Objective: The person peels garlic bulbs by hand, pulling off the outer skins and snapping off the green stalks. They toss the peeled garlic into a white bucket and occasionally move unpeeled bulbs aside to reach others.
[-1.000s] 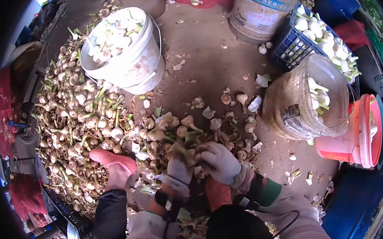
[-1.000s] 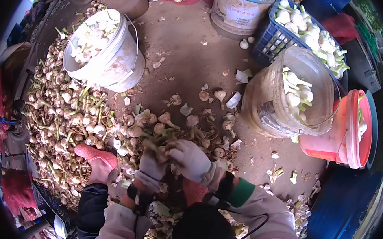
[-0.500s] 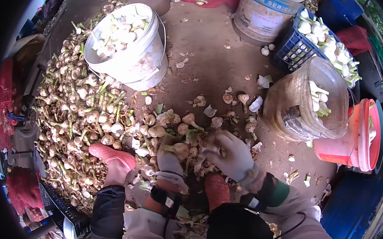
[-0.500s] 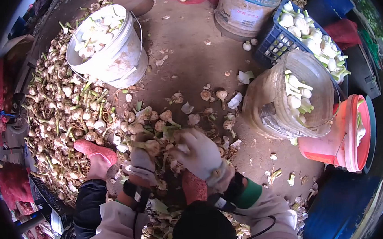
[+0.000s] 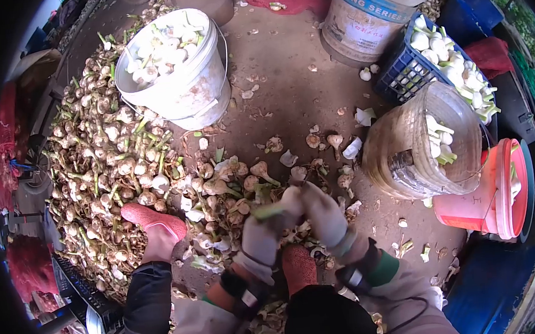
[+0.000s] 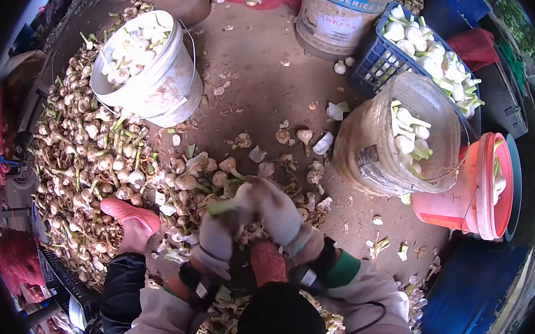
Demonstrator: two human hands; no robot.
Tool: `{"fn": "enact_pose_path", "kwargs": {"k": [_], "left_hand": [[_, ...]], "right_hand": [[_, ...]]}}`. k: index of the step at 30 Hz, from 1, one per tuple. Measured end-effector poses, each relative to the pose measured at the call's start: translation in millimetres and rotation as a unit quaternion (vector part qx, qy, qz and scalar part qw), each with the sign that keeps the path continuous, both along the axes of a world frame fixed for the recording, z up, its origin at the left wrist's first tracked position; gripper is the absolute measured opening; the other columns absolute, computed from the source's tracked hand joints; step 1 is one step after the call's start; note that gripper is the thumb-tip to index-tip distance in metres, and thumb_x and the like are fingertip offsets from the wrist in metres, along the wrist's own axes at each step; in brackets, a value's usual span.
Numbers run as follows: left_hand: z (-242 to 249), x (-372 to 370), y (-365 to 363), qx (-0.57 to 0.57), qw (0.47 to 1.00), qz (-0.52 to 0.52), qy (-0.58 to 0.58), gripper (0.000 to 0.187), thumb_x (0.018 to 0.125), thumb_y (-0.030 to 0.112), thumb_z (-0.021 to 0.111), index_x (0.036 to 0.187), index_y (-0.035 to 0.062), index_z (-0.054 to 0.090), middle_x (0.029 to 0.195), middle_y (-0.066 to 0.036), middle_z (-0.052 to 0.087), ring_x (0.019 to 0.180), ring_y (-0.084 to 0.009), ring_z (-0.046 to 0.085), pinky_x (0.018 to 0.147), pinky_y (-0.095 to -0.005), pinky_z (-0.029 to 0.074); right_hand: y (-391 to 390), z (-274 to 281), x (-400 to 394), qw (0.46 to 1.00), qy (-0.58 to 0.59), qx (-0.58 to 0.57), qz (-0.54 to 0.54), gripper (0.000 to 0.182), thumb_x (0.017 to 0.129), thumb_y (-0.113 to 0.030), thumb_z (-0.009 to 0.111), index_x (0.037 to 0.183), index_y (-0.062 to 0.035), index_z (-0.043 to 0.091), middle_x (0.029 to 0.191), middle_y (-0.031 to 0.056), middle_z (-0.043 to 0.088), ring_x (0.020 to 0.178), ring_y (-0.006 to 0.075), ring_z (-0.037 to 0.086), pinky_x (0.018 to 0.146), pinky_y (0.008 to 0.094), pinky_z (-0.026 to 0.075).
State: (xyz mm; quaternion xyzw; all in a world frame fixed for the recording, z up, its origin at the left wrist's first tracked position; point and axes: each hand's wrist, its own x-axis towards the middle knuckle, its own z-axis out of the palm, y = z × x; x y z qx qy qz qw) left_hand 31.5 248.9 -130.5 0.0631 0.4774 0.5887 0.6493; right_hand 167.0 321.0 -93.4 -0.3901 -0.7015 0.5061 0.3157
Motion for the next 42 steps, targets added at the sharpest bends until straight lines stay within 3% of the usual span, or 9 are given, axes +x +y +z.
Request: {"fn": "enact_pose_path", "kwargs": {"k": [2, 8, 13, 15, 20, 22, 27, 36, 42], "left_hand": [[19.3, 20.4, -14.2, 0.138, 0.944, -0.196, 0.227, 0.018, 0.093, 0.012, 0.053, 0.102, -0.0001, 0.062, 0.093, -0.003, 0.064, 0.086, -0.0118, 0.058, 0.077, -0.0251, 0.047], [15.9, -12.2, 7.0, 0.083, 0.957, -0.147, 0.236, 0.014, 0.09, 0.001, 0.057, 0.101, 0.0015, 0.064, 0.098, -0.007, 0.067, 0.093, -0.011, 0.06, 0.084, -0.0281, 0.049], [27.5, -35.2, 12.2, 0.071, 0.976, -0.157, 0.136, 0.033, 0.095, 0.026, 0.047, 0.12, 0.0062, 0.052, 0.112, -0.013, 0.06, 0.102, -0.0246, 0.06, 0.088, -0.0326, 0.05], [33.3, -44.7, 13.6, 0.094, 0.991, -0.088, -0.03, 0.039, 0.095, 0.027, 0.048, 0.128, 0.0071, 0.045, 0.122, -0.012, 0.054, 0.109, -0.0243, 0.057, 0.09, -0.0339, 0.05], [22.9, 3.1, 4.7, 0.135, 0.973, -0.075, 0.173, 0.036, 0.096, 0.02, 0.051, 0.125, -0.0004, 0.047, 0.124, -0.009, 0.054, 0.108, -0.0198, 0.057, 0.09, -0.0357, 0.051], [24.1, 0.3, 12.9, 0.095, 0.988, -0.002, -0.124, 0.029, 0.094, 0.015, 0.055, 0.119, 0.0002, 0.052, 0.114, -0.008, 0.059, 0.103, -0.0189, 0.059, 0.086, -0.0353, 0.052], [3.7, -16.8, 12.2, 0.021, 0.999, 0.018, -0.03, 0.021, 0.094, 0.013, 0.055, 0.111, 0.0, 0.057, 0.101, -0.008, 0.063, 0.096, -0.0193, 0.062, 0.077, -0.0309, 0.054], [3.2, 31.8, -4.8, 0.141, 0.931, -0.325, 0.088, 0.048, 0.094, 0.015, 0.053, 0.138, 0.0041, 0.04, 0.133, -0.016, 0.052, 0.118, -0.0267, 0.055, 0.101, -0.0329, 0.04], [-22.3, 30.7, -19.9, 0.031, 0.802, -0.498, 0.328, 0.063, 0.088, 0.034, 0.063, 0.138, 0.0017, 0.042, 0.137, -0.018, 0.05, 0.124, -0.0272, 0.051, 0.105, -0.0332, 0.037]], "right_hand": [[15.2, -41.3, 7.6, 0.891, 0.159, -0.41, -0.112, 0.037, 0.095, -0.031, 0.057, 0.114, 0.0007, 0.056, 0.086, 0.0109, 0.065, 0.075, 0.0199, 0.064, 0.07, 0.029, 0.051], [-13.9, -24.2, -10.2, 0.989, 0.111, -0.072, -0.074, 0.032, 0.097, -0.02, 0.049, 0.121, 0.0011, 0.051, 0.11, 0.016, 0.061, 0.091, 0.0193, 0.063, 0.078, 0.0303, 0.052], [1.7, -45.7, 13.8, 0.924, 0.171, -0.341, -0.006, 0.033, 0.1, -0.021, 0.04, 0.121, 0.003, 0.05, 0.103, 0.0097, 0.062, 0.089, 0.0182, 0.064, 0.079, 0.0288, 0.053], [-4.2, -42.1, 16.0, 0.996, -0.056, 0.056, -0.029, 0.037, 0.102, -0.024, 0.035, 0.12, 0.0025, 0.053, 0.111, 0.0108, 0.061, 0.098, 0.0207, 0.062, 0.086, 0.0294, 0.05], [-12.4, -31.1, -7.5, 0.909, 0.252, -0.327, -0.049, 0.028, 0.094, -0.007, 0.051, 0.12, 0.0025, 0.053, 0.119, 0.0122, 0.058, 0.115, 0.0181, 0.052, 0.096, 0.0303, 0.043], [-11.4, -31.0, 2.2, 0.994, -0.032, 0.074, -0.075, 0.028, 0.086, -0.007, 0.061, 0.113, 0.0003, 0.058, 0.114, 0.0104, 0.061, 0.101, 0.0229, 0.06, 0.084, 0.0304, 0.049], [-23.5, -31.1, 21.6, 0.878, 0.212, -0.417, -0.1, 0.029, 0.087, -0.009, 0.064, 0.113, 0.001, 0.056, 0.092, 0.0087, 0.065, 0.077, 0.0139, 0.062, 0.071, 0.025, 0.05], [67.3, 43.7, 76.9, 0.779, 0.607, -0.135, -0.086, 0.057, 0.086, -0.028, 0.069, 0.134, -0.007, 0.045, 0.113, 0.0063, 0.06, 0.095, 0.0168, 0.06, 0.084, 0.0268, 0.05], [169.8, -101.0, 43.8, 0.891, -0.313, 0.272, -0.184, 0.048, 0.087, -0.017, 0.06, 0.133, -0.0112, 0.047, 0.134, 0.0155, 0.049, 0.121, 0.0318, 0.049, 0.098, 0.0403, 0.042]]}}
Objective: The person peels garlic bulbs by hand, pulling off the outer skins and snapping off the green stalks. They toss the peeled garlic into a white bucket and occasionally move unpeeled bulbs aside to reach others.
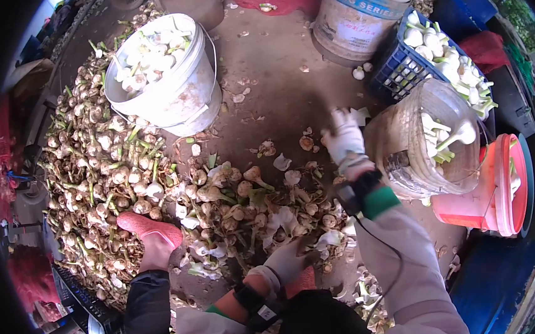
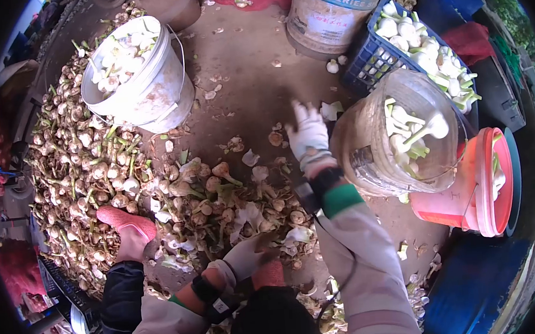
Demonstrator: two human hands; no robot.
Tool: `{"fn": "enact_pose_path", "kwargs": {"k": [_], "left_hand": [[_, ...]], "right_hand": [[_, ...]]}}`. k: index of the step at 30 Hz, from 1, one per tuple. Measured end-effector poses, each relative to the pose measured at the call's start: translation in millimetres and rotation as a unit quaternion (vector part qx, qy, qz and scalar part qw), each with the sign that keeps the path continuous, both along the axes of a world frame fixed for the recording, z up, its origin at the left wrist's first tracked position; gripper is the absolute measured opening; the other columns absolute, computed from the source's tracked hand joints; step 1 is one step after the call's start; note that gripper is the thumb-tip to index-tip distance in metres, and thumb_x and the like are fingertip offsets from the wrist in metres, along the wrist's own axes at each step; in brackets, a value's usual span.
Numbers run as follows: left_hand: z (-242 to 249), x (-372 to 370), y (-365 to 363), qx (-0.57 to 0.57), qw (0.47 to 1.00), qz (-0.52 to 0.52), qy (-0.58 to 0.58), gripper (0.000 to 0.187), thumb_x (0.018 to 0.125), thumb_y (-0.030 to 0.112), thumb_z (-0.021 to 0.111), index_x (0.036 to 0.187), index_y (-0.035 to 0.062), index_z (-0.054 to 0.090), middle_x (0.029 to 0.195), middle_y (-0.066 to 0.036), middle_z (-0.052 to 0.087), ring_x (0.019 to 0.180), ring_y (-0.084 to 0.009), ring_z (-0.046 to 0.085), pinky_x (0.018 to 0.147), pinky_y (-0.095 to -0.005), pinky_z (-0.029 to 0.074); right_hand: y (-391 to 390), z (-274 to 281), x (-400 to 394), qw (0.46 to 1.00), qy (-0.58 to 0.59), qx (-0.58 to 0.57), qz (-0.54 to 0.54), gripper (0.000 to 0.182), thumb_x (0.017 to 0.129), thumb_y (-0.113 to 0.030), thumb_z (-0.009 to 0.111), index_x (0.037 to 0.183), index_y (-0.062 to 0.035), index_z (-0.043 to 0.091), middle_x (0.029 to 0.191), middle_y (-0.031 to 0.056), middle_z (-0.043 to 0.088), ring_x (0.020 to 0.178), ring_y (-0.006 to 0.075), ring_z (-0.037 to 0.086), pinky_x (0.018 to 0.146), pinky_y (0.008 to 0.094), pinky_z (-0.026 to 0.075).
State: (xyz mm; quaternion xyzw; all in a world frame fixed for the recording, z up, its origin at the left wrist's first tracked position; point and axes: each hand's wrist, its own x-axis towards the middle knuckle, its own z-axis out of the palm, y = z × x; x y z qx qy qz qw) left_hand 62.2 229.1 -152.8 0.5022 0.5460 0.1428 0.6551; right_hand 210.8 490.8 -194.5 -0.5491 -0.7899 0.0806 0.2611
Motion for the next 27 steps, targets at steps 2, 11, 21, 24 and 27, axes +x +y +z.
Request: {"fn": "enact_pose_path", "kwargs": {"k": [2, 11, 21, 24, 27], "left_hand": [[-4.0, -9.4, -4.6, -0.03, 0.996, 0.087, -0.001, 0.051, 0.09, 0.033, 0.059, 0.131, 0.0042, 0.051, 0.126, -0.018, 0.059, 0.115, -0.0322, 0.057, 0.098, -0.0363, 0.043], [-45.1, -49.2, 10.7, -0.076, 0.777, 0.541, -0.313, 0.036, 0.098, 0.013, 0.042, 0.133, 0.0076, 0.047, 0.108, -0.009, 0.062, 0.081, -0.0177, 0.064, 0.071, -0.031, 0.054], [-45.3, -64.8, 13.5, 0.045, 0.798, 0.577, -0.169, 0.02, 0.098, 0.01, 0.041, 0.11, 0.0024, 0.054, 0.092, -0.008, 0.062, 0.076, -0.0148, 0.059, 0.069, -0.0274, 0.051], [-63.4, -83.7, 10.6, 0.09, 0.815, 0.556, -0.134, 0.024, 0.095, 0.007, 0.043, 0.116, -0.001, 0.053, 0.095, -0.01, 0.062, 0.087, -0.0161, 0.06, 0.077, -0.0314, 0.052], [-19.2, -62.9, 21.9, 0.019, 0.795, 0.528, -0.299, 0.037, 0.101, 0.028, 0.035, 0.12, 0.0018, 0.053, 0.105, -0.011, 0.064, 0.089, -0.0213, 0.064, 0.075, -0.0323, 0.055]], "right_hand": [[-4.6, -23.9, -3.3, 0.949, -0.246, -0.195, 0.031, 0.045, 0.087, -0.021, 0.056, 0.131, -0.0146, 0.05, 0.14, 0.0177, 0.042, 0.124, 0.0367, 0.045, 0.1, 0.0429, 0.039], [-174.6, 35.1, -63.0, 0.948, 0.139, -0.11, 0.265, 0.017, 0.088, -0.013, 0.059, 0.102, -0.004, 0.063, 0.1, 0.0139, 0.065, 0.087, 0.0298, 0.064, 0.076, 0.0344, 0.052], [-193.0, 86.5, -58.4, 0.953, 0.087, -0.161, 0.243, 0.022, 0.082, -0.025, 0.064, 0.069, -0.0073, 0.061, 0.067, 0.0114, 0.058, 0.063, 0.0327, 0.059, 0.054, 0.0424, 0.046], [-180.7, 103.9, -43.3, 0.924, 0.068, -0.243, 0.286, 0.017, 0.078, -0.022, 0.069, 0.078, -0.0071, 0.063, 0.077, 0.0117, 0.062, 0.065, 0.0323, 0.059, 0.055, 0.0406, 0.046], [-166.4, 92.5, -50.9, 0.928, 0.218, -0.159, 0.256, 0.04, 0.069, -0.015, 0.078, 0.103, -0.0055, 0.058, 0.109, 0.0135, 0.06, 0.097, 0.0317, 0.06, 0.08, 0.0384, 0.05]]}}
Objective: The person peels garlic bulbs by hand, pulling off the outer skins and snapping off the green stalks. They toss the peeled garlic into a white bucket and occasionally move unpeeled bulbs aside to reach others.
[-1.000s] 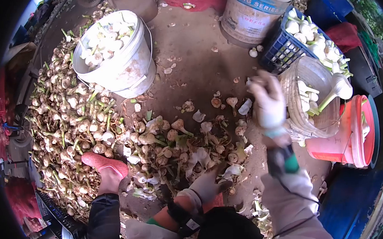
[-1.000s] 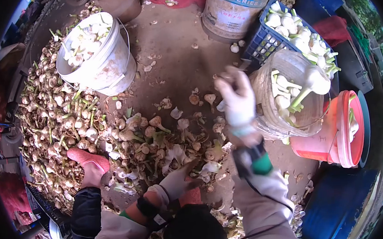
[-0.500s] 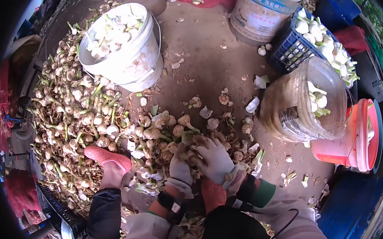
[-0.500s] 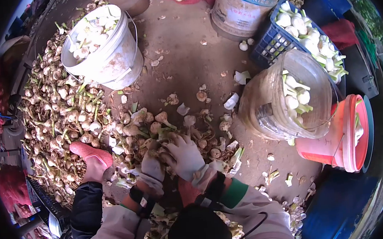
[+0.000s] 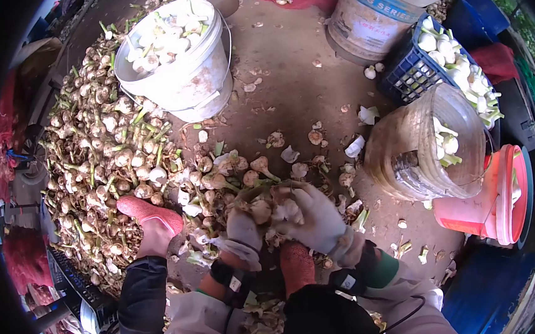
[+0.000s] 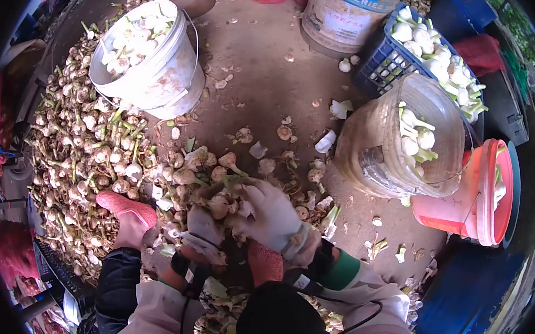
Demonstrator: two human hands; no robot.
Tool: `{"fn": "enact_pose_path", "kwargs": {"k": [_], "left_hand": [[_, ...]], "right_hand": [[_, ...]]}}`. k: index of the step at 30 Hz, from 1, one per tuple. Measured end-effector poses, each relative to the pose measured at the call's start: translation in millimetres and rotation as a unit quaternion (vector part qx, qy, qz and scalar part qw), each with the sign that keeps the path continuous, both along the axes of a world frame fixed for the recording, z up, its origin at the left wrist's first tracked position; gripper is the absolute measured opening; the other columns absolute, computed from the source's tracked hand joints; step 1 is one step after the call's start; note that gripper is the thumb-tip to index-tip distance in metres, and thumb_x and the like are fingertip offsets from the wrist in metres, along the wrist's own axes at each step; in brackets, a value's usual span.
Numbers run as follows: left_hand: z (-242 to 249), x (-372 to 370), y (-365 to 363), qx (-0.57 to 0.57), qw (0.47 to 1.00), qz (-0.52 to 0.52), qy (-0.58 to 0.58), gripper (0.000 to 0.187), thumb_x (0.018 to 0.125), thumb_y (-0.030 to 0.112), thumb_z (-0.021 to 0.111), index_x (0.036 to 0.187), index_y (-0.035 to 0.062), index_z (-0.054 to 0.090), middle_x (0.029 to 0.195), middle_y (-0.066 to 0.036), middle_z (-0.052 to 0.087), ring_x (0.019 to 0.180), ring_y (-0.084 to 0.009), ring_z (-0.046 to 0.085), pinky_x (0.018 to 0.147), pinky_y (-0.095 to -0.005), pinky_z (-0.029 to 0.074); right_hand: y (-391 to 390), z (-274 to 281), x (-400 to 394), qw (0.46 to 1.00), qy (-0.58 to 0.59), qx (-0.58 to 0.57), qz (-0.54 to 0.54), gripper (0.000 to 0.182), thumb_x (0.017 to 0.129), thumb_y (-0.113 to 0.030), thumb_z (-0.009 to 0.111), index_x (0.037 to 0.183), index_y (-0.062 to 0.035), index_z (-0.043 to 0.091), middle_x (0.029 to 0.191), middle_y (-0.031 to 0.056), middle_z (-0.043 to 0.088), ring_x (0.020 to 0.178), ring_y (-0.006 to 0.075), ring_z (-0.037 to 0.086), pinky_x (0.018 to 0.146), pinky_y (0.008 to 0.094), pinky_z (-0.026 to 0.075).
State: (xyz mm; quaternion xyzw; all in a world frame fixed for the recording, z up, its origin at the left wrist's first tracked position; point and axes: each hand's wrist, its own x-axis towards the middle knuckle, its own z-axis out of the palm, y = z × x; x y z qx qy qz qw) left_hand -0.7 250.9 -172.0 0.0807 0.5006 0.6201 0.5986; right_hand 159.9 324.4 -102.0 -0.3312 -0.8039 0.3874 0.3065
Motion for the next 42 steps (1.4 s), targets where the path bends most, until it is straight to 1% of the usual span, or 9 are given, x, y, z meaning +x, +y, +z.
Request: {"fn": "enact_pose_path", "kwargs": {"k": [5, 11, 12, 16, 18, 28, 31, 34, 42], "left_hand": [[37.8, 18.5, 10.8, 0.013, 0.989, 0.012, -0.144, 0.034, 0.098, 0.022, 0.042, 0.122, 0.0004, 0.051, 0.095, -0.004, 0.062, 0.077, -0.0144, 0.061, 0.065, -0.0254, 0.051], [46.3, 14.0, -0.3, 0.17, 0.869, -0.218, 0.41, 0.021, 0.093, 0.016, 0.048, 0.101, 0.0008, 0.061, 0.074, -0.001, 0.054, 0.058, -0.0075, 0.05, 0.048, -0.0223, 0.04], [45.6, 10.7, -1.9, -0.006, 0.986, -0.166, 0.002, 0.019, 0.093, 0.013, 0.048, 0.097, 0.0019, 0.063, 0.079, -0.003, 0.059, 0.065, -0.0083, 0.056, 0.054, -0.0226, 0.045], [63.6, 26.4, 1.1, -0.059, 0.993, -0.103, -0.025, 0.015, 0.093, 0.009, 0.05, 0.096, 0.0025, 0.063, 0.085, -0.004, 0.064, 0.074, -0.0082, 0.06, 0.063, -0.0229, 0.048], [44.6, 38.1, -9.9, 0.031, 0.987, -0.098, 0.126, 0.013, 0.093, 0.006, 0.051, 0.095, 0.0028, 0.064, 0.087, -0.004, 0.066, 0.08, -0.0084, 0.061, 0.07, -0.0229, 0.049], [53.7, 37.3, -9.1, 0.089, 0.807, -0.28, 0.513, 0.01, 0.084, 0.01, 0.063, 0.09, 0.0012, 0.06, 0.083, -0.006, 0.067, 0.075, -0.0192, 0.064, 0.07, -0.0356, 0.052], [53.4, 11.7, -4.7, 0.088, 0.927, -0.233, 0.281, 0.014, 0.088, 0.016, 0.059, 0.088, 0.0013, 0.06, 0.083, -0.005, 0.066, 0.073, -0.0209, 0.064, 0.067, -0.0355, 0.051], [83.7, -15.6, 11.9, 0.009, 0.994, -0.053, 0.093, 0.028, 0.098, 0.023, 0.044, 0.107, 0.0026, 0.06, 0.093, -0.009, 0.063, 0.083, -0.0189, 0.062, 0.074, -0.0295, 0.051], [54.9, 19.5, -4.8, 0.05, 0.98, -0.144, 0.129, 0.053, 0.085, 0.013, 0.066, 0.132, -0.0005, 0.044, 0.118, -0.008, 0.058, 0.105, -0.0125, 0.056, 0.091, -0.028, 0.046]], "right_hand": [[-9.4, -29.6, -3.0, 0.998, 0.036, 0.041, -0.011, 0.056, 0.065, -0.012, 0.076, 0.115, -0.0061, 0.052, 0.114, 0.0157, 0.057, 0.102, 0.0377, 0.056, 0.087, 0.0443, 0.047], [-13.3, -17.4, 4.2, 0.966, -0.094, 0.242, -0.008, 0.049, 0.068, -0.006, 0.068, 0.115, -0.0053, 0.052, 0.109, 0.0151, 0.055, 0.101, 0.037, 0.055, 0.087, 0.0464, 0.046], [-13.5, -13.9, 5.2, 0.965, -0.093, 0.243, -0.007, 0.049, 0.068, -0.006, 0.068, 0.115, -0.0053, 0.052, 0.109, 0.0151, 0.055, 0.101, 0.037, 0.055, 0.087, 0.0464, 0.046], [-9.3, -2.4, 10.6, 0.983, 0.054, -0.165, -0.054, 0.038, 0.085, -0.015, 0.061, 0.118, 0.0, 0.053, 0.104, 0.0119, 0.061, 0.097, 0.0236, 0.06, 0.083, 0.0357, 0.049], [4.4, -12.5, 15.3, 0.796, 0.227, -0.552, -0.098, 0.037, 0.096, -0.027, 0.055, 0.114, 0.006, 0.054, 0.099, 0.0086, 0.064, 0.088, 0.0127, 0.061, 0.074, 0.0256, 0.051], [-3.9, -31.2, 0.9, 0.921, 0.128, -0.368, 0.0, 0.042, 0.092, -0.024, 0.061, 0.121, 0.0043, 0.048, 0.117, 0.0115, 0.054, 0.099, 0.0167, 0.056, 0.086, 0.0297, 0.047], [-7.8, -36.0, -0.6, 0.924, 0.083, -0.368, -0.059, 0.036, 0.094, -0.021, 0.055, 0.121, 0.0029, 0.048, 0.106, 0.0098, 0.058, 0.093, 0.0197, 0.06, 0.08, 0.0323, 0.052], [-7.5, -17.1, 4.7, 0.684, 0.372, -0.618, -0.107, 0.022, 0.096, -0.017, 0.051, 0.112, -0.0023, 0.055, 0.099, 0.0039, 0.061, 0.09, 0.0134, 0.06, 0.077, 0.0259, 0.05], [-29.6, -41.9, 13.8, 0.948, 0.157, -0.254, -0.107, 0.026, 0.09, -0.011, 0.059, 0.114, 0.0012, 0.057, 0.1, 0.0103, 0.063, 0.094, 0.0161, 0.061, 0.08, 0.027, 0.047]]}}
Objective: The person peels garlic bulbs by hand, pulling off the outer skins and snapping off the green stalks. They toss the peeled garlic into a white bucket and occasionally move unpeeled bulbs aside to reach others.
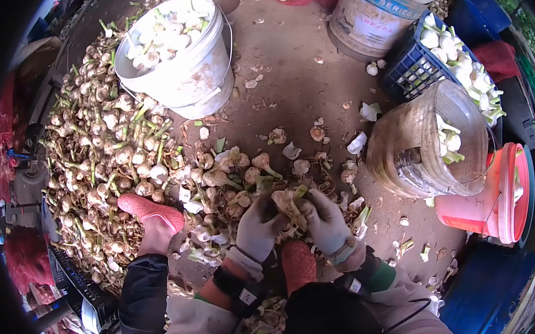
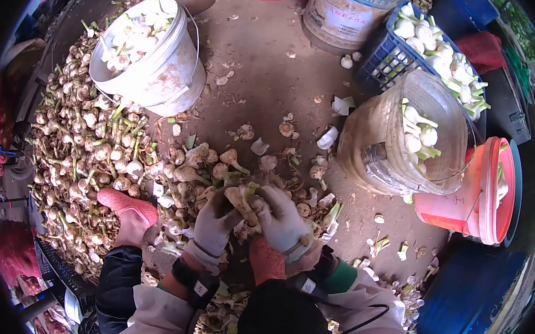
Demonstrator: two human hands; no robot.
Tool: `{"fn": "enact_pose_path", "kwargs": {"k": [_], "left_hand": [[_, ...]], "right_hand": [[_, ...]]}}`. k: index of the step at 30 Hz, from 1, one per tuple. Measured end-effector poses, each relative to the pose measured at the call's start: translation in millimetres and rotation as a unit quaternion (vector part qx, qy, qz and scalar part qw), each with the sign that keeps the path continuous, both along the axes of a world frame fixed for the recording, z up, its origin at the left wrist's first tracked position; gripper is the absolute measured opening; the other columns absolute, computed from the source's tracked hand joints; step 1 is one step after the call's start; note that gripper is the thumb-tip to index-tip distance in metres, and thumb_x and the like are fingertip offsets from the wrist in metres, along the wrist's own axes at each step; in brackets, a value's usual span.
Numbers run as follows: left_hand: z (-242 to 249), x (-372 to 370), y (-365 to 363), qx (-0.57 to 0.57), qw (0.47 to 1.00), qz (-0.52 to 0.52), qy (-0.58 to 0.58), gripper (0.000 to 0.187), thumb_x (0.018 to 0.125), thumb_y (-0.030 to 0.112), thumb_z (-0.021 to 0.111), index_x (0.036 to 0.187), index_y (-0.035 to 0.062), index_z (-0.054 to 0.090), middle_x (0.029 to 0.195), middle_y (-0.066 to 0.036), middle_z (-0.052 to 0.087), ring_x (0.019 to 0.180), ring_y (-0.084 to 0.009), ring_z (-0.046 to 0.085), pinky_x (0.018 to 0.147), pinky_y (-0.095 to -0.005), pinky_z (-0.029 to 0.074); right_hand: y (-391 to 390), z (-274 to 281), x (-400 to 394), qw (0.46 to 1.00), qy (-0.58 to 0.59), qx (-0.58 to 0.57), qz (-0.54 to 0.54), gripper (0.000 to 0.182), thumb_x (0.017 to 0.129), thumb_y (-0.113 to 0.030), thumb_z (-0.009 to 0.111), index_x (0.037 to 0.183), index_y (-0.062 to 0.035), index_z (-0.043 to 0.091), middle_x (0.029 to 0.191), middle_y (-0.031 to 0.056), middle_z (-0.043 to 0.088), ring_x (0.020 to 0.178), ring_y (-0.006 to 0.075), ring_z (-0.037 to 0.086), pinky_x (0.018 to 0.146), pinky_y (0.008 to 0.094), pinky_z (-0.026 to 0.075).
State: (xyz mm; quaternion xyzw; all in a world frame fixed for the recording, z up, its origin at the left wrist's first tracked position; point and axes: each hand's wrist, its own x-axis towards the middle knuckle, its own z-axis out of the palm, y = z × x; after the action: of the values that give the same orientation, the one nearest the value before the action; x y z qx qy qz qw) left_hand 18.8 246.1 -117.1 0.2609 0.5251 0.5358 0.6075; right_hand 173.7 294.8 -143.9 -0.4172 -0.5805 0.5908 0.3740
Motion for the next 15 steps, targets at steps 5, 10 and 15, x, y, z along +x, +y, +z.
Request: {"fn": "enact_pose_path", "kwargs": {"k": [5, 10, 15], "left_hand": [[-0.3, 3.3, 0.3, 0.014, 0.977, -0.045, 0.208, 0.04, 0.081, 0.006, 0.061, 0.12, -0.0004, 0.056, 0.097, -0.006, 0.064, 0.086, -0.0157, 0.061, 0.075, -0.0284, 0.05], [-12.6, -41.0, 4.7, -0.066, 0.967, 0.044, 0.244, 0.036, 0.077, 0.013, 0.062, 0.111, 0.0001, 0.06, 0.087, -0.015, 0.064, 0.085, -0.0273, 0.063, 0.075, -0.0342, 0.05], [-0.1, -73.7, -19.1, -0.029, 0.814, -0.027, 0.58, 0.031, 0.08, 0.019, 0.064, 0.106, 0.002, 0.061, 0.087, -0.019, 0.064, 0.09, -0.0375, 0.061, 0.078, -0.0418, 0.049]], "right_hand": [[16.9, 44.2, 6.2, 0.982, -0.158, 0.081, 0.068, 0.023, 0.087, -0.016, 0.063, 0.107, -0.0056, 0.06, 0.085, 0.0154, 0.063, 0.075, 0.0325, 0.064, 0.067, 0.038, 0.05], [14.1, 42.8, -10.3, 0.984, -0.157, 0.043, 0.078, 0.015, 0.088, -0.015, 0.063, 0.097, -0.0041, 0.061, 0.081, 0.0123, 0.066, 0.072, 0.0214, 0.064, 0.063, 0.0331, 0.05], [10.3, 30.6, -29.4, 0.996, -0.075, -0.046, 0.027, 0.015, 0.088, -0.013, 0.063, 0.098, -0.0013, 0.062, 0.075, 0.0092, 0.065, 0.069, 0.0092, 0.06, 0.063, 0.0265, 0.048]]}}
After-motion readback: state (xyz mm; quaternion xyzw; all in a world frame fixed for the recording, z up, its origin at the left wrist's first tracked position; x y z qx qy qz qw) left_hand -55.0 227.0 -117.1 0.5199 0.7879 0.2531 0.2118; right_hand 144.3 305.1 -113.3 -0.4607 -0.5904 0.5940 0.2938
